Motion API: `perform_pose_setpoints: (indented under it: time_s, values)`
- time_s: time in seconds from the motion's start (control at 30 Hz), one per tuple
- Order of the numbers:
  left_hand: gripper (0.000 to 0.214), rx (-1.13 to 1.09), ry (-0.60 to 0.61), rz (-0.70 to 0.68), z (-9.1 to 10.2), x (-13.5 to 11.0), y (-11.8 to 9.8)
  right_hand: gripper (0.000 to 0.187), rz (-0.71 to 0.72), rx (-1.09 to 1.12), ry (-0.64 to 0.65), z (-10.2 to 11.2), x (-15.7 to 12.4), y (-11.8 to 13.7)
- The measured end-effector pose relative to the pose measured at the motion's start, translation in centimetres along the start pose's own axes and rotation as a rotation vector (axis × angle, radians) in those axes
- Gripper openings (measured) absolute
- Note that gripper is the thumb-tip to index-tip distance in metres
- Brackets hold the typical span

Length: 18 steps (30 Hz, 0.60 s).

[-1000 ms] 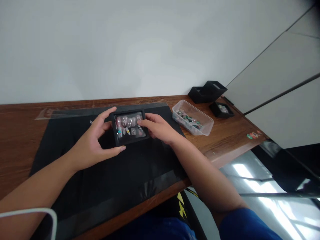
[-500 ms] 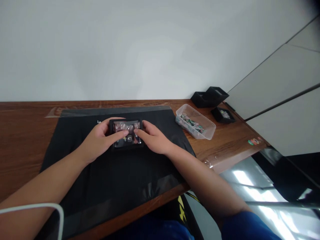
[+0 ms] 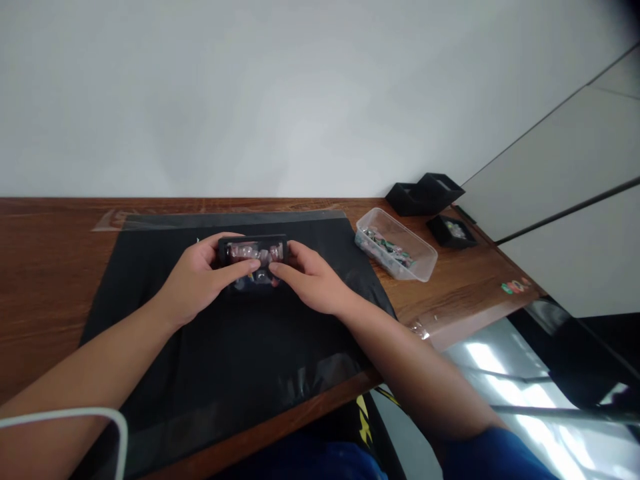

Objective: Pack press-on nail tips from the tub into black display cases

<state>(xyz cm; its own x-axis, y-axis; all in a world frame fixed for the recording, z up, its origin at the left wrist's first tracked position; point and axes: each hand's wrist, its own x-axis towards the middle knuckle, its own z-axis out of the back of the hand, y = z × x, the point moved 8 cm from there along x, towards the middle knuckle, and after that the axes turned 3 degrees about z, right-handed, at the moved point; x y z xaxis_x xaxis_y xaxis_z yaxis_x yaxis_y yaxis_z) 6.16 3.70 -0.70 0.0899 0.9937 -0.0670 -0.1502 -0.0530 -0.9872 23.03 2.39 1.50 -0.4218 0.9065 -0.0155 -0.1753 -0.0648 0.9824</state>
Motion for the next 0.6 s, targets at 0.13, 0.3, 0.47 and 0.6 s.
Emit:
perform_pose_setpoints:
  time_s: [0.13, 0.3, 0.47, 0.6]
  values:
    - [0.051, -0.049, -0.026, 0.01, 0.3, 0.0, 0.0, 0.013, -0.016, 0.027, 0.007, 0.0, -0.1, -0.1]
    - [0.046, -0.174, -0.062, 0.059, 1.0, 0.1, -0.4, 0.024, -0.087, 0.043, -0.016, 0.6, 0.0, -0.6]
    - [0.046, -0.19, -0.335, -0.025, 4.9, 0.6, -1.3, 0.03, -0.016, -0.047, -0.212, 4.5, 0.3, 0.2]
    - [0.051, -0.136, -0.425, -0.06, 7.0, 0.8, -1.9, 0.027, 0.109, -0.197, -0.446, 8.7, -0.1, 1.6]
